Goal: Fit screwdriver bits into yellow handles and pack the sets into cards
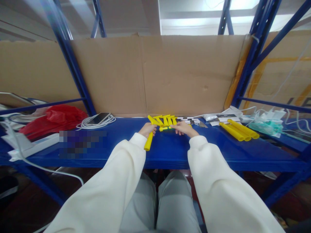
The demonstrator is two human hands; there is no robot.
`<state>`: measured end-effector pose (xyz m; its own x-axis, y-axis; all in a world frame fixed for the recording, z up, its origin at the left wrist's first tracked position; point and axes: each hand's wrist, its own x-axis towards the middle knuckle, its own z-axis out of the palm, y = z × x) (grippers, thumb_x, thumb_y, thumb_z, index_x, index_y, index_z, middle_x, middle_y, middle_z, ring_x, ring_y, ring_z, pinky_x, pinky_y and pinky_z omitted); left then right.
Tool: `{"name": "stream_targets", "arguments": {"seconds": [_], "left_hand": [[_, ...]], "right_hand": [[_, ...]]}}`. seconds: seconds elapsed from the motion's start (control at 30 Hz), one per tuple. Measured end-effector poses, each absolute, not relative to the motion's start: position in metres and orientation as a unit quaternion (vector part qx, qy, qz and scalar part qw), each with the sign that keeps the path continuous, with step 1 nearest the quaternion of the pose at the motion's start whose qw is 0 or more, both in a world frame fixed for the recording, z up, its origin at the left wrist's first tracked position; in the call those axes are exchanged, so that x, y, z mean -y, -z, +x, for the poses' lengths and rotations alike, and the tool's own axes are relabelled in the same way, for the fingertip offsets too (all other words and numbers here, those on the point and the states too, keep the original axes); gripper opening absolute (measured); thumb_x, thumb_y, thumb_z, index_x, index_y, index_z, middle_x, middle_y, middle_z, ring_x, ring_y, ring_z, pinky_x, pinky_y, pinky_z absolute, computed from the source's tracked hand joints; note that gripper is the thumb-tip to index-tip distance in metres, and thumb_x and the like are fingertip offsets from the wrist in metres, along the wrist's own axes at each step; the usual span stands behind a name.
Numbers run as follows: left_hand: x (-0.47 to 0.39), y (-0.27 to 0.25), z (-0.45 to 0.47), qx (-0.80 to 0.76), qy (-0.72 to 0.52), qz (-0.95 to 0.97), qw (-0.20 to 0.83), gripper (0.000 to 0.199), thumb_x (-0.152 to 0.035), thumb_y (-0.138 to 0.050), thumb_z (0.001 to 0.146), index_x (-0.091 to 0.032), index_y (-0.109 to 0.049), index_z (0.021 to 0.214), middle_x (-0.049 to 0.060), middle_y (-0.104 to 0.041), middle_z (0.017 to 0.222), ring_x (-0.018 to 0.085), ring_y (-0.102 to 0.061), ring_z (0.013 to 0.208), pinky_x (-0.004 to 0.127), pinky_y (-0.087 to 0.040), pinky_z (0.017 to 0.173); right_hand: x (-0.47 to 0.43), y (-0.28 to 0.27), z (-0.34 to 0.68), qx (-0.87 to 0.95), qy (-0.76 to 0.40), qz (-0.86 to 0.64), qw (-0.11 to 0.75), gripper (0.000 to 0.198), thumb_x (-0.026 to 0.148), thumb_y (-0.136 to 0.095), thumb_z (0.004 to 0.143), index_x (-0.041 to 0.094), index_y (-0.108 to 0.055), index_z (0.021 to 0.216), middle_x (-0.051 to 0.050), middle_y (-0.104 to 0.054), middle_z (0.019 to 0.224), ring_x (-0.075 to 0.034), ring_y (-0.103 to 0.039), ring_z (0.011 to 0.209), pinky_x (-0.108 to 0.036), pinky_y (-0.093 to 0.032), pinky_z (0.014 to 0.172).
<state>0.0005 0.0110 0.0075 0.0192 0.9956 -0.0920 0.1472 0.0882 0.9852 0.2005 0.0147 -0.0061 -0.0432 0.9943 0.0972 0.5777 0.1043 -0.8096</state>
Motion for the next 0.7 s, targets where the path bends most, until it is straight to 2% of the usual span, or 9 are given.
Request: {"name": "stream_targets", "arguments": {"seconds": [0.07,0.17,0.3,0.37,0.43,0.5,0.57,0.63,0.7], "left_hand": [[-0.011,-0.007,0.001,-0.552,-0.432,0.52,0.489,0.015,-0.006,-0.046,0.087,-0.008,-0.059,0.094,-0.007,-0.04,0.047,0.008,-0.038,0.036,0.02,-0.032,0.04],[-0.01,-0.007,0.001,-0.545,-0.434,0.523,0.49,0.014,-0.008,-0.047,0.088,-0.008,-0.058,0.095,-0.007,-0.04,0.049,0.008,-0.038,0.035,0.02,-0.03,0.038],[-0.009,-0.008,0.002,-0.534,-0.46,0.522,0.481,0.018,-0.01,-0.048,0.088,-0.009,-0.058,0.103,-0.006,-0.046,0.054,0.007,-0.039,0.035,0.019,-0.033,0.038],[-0.01,-0.009,0.003,-0.54,-0.478,0.518,0.46,0.026,-0.01,-0.047,0.088,-0.008,-0.056,0.112,-0.002,-0.054,0.063,0.007,-0.041,0.036,0.02,-0.038,0.04],[-0.012,-0.008,0.003,-0.548,-0.489,0.527,0.428,0.037,-0.009,-0.046,0.088,-0.009,-0.051,0.124,0.004,-0.064,0.079,0.008,-0.048,0.04,0.022,-0.044,0.044],[-0.014,-0.006,0.002,-0.554,-0.49,0.56,0.373,0.046,-0.009,-0.045,0.088,-0.013,-0.047,0.133,0.009,-0.068,0.098,0.011,-0.059,0.051,0.025,-0.051,0.053],[-0.015,-0.004,0.0,-0.559,-0.484,0.614,0.276,0.051,-0.009,-0.047,0.088,-0.018,-0.046,0.138,0.011,-0.067,0.113,0.016,-0.069,0.074,0.029,-0.056,0.07],[-0.013,-0.003,-0.002,-0.567,-0.46,0.668,0.144,0.052,-0.011,-0.05,0.088,-0.018,-0.049,0.139,0.014,-0.065,0.121,0.023,-0.067,0.102,0.033,-0.053,0.09],[-0.009,-0.005,-0.003,-0.574,-0.412,0.706,0.048,0.051,-0.013,-0.047,0.091,-0.016,-0.047,0.142,0.017,-0.063,0.123,0.026,-0.062,0.115,0.037,-0.047,0.099]], "right_hand": [[-0.017,0.01,0.202,0.692,-0.288,-0.589,0.304,0.046,0.053,-0.071,0.075,0.016,-0.055,0.053,-0.002,-0.058,0.046,-0.007,-0.043,0.036,-0.02,-0.03,0.036],[-0.018,0.012,0.204,0.71,-0.261,-0.583,0.296,0.045,0.05,-0.069,0.077,0.017,-0.055,0.051,-0.001,-0.056,0.045,-0.007,-0.042,0.036,-0.02,-0.032,0.039],[-0.022,0.006,0.208,0.688,-0.188,-0.618,0.33,0.031,0.029,-0.058,0.086,0.016,-0.06,0.058,-0.003,-0.062,0.054,-0.009,-0.049,0.043,-0.021,-0.039,0.047],[-0.025,0.004,0.215,0.647,-0.114,-0.669,0.349,0.022,0.019,-0.052,0.086,0.014,-0.067,0.07,-0.008,-0.07,0.068,-0.014,-0.06,0.056,-0.023,-0.045,0.056],[-0.027,0.003,0.225,0.591,-0.034,-0.728,0.345,0.021,0.012,-0.051,0.083,0.013,-0.072,0.085,-0.013,-0.073,0.086,-0.02,-0.068,0.078,-0.026,-0.049,0.07],[-0.026,0.005,0.235,0.539,0.006,-0.783,0.31,0.028,0.009,-0.054,0.079,0.013,-0.073,0.099,-0.016,-0.072,0.102,-0.025,-0.068,0.097,-0.031,-0.05,0.08],[-0.024,0.008,0.243,0.498,0.013,-0.826,0.263,0.036,0.011,-0.057,0.077,0.016,-0.072,0.109,-0.018,-0.068,0.115,-0.03,-0.063,0.11,-0.037,-0.049,0.086],[-0.021,0.01,0.248,0.472,0.009,-0.851,0.228,0.041,0.013,-0.057,0.078,0.018,-0.069,0.117,-0.018,-0.062,0.127,-0.033,-0.056,0.121,-0.044,-0.047,0.092],[-0.019,0.011,0.249,0.464,0.005,-0.859,0.215,0.045,0.013,-0.053,0.081,0.02,-0.066,0.123,-0.017,-0.056,0.136,-0.033,-0.049,0.128,-0.049,-0.043,0.097]]}}
